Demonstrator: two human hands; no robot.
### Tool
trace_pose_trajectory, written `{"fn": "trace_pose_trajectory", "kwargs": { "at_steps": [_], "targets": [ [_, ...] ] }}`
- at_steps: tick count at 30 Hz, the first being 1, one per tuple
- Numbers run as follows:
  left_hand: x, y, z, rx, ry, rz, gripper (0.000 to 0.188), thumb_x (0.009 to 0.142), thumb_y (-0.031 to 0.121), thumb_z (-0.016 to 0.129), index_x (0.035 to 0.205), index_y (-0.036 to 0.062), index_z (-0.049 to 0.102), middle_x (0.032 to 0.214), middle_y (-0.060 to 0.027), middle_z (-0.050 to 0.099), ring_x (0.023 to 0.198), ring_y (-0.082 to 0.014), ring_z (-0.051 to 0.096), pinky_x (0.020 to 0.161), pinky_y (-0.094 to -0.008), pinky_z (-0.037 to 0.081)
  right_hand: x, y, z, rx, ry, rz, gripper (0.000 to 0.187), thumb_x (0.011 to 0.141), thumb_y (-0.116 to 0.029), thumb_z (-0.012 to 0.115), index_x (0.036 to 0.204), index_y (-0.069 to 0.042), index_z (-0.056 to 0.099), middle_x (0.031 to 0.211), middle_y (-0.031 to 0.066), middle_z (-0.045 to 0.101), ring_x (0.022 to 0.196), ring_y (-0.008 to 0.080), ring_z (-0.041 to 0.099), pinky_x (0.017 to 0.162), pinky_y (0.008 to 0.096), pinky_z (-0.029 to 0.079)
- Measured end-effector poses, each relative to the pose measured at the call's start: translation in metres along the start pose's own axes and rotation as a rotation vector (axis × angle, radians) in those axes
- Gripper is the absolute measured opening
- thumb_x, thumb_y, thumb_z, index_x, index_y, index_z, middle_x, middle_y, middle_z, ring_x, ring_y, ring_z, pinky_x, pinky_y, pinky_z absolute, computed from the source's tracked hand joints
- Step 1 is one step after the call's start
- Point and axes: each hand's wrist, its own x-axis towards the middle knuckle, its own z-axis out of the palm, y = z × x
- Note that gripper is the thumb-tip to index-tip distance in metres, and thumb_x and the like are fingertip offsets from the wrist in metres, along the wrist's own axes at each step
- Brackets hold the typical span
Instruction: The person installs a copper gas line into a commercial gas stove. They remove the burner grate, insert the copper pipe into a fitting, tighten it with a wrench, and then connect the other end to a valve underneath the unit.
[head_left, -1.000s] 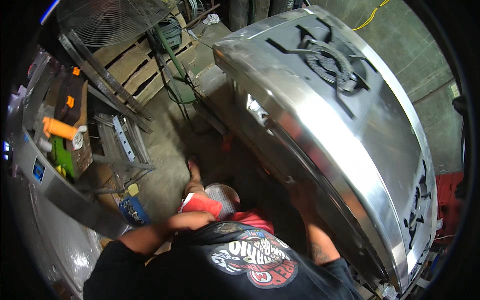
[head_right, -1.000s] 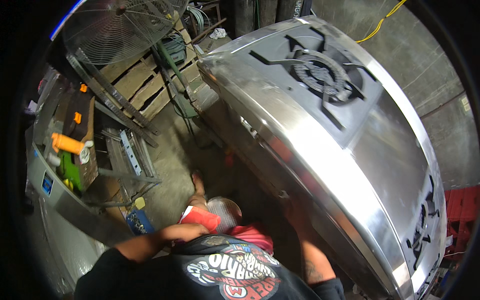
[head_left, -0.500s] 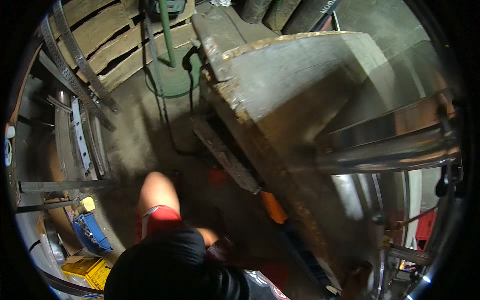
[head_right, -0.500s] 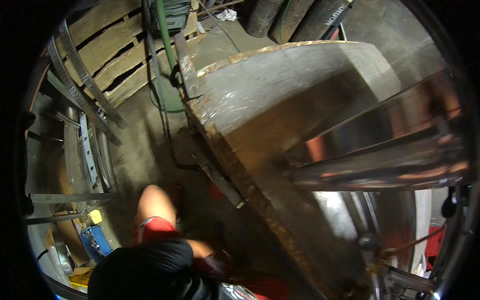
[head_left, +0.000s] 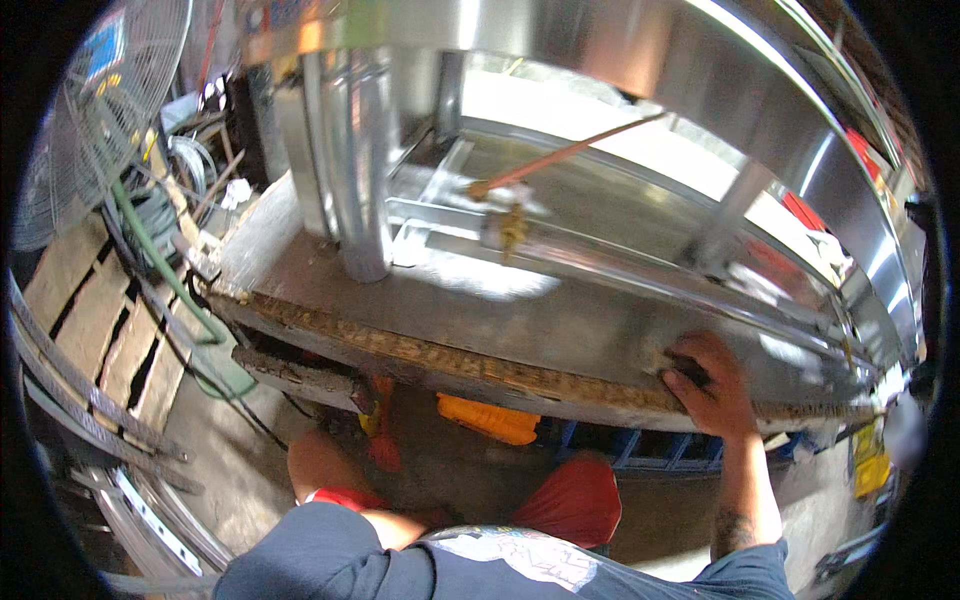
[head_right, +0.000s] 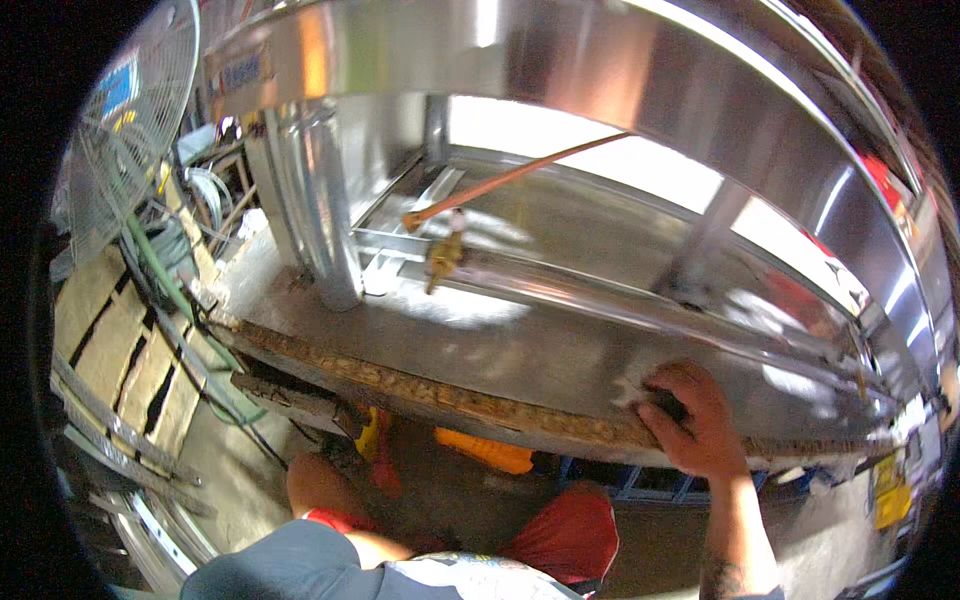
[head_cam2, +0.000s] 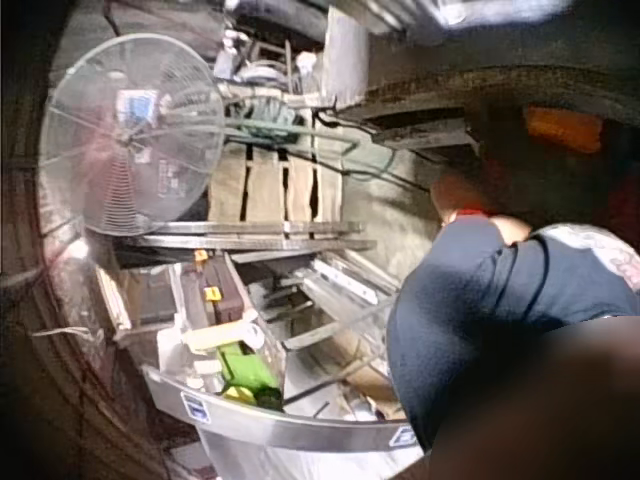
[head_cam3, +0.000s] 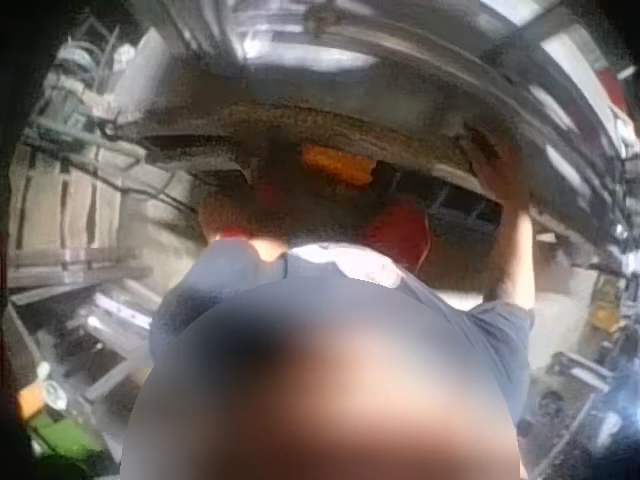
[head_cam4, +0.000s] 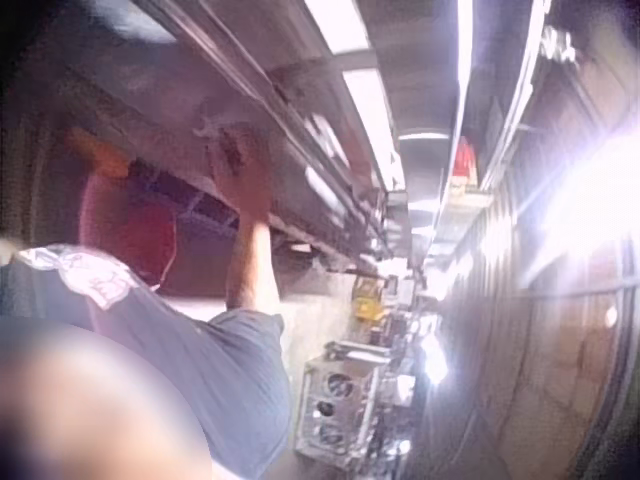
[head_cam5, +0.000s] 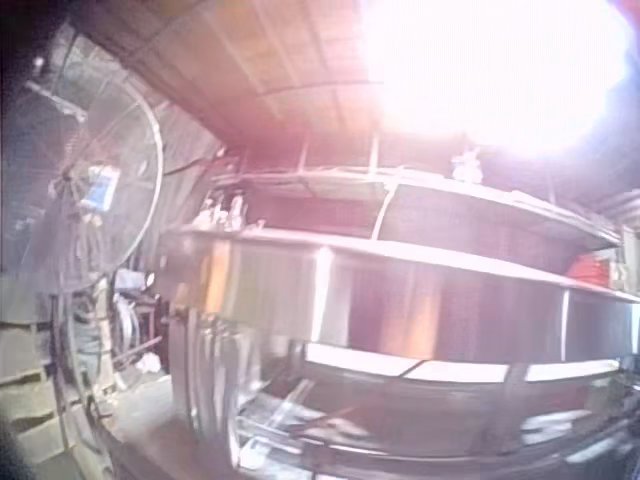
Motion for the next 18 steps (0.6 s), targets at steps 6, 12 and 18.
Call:
{"fn": "trace_pose_trajectory", "kwargs": {
  "at_steps": [6,12,18],
  "targets": [
    [-0.033,0.080,-0.076,0.115,0.123,0.200,0.045,0.099,0.042,0.058,0.125,0.0057,0.067,0.114,-0.0132,0.071,0.102,-0.0291,0.067,0.090,-0.0425,0.053,0.021,-0.014,0.012,0.006,0.114,-0.041,0.030,0.087,-0.020,0.073,0.112,-0.005,0.068,0.117,0.0194,0.065,0.112,0.0408,0.061,0.097,0.0474,0.050],
    [-0.250,0.156,-0.282,-0.299,0.079,0.666,0.038,0.095,0.034,0.072,0.114,0.0013,0.072,0.113,-0.0095,0.074,0.107,-0.0226,0.070,0.093,-0.0348,0.054,0.014,-0.005,0.016,0.018,0.078,-0.087,0.033,0.089,-0.024,0.070,0.117,-0.007,0.068,0.120,0.0192,0.064,0.115,0.0413,0.059,0.099,0.0479,0.049],
    [-0.316,0.193,-0.412,0.284,1.694,0.493,0.021,0.085,0.007,0.074,0.105,0.0007,0.070,0.097,-0.0149,0.071,0.081,-0.0295,0.070,0.074,-0.0370,0.057,0.014,-0.007,0.010,0.005,-0.017,-0.078,0.033,0.090,-0.025,0.070,0.119,-0.010,0.068,0.123,0.0161,0.064,0.119,0.0382,0.058,0.103,0.0471,0.048]
  ]
}}
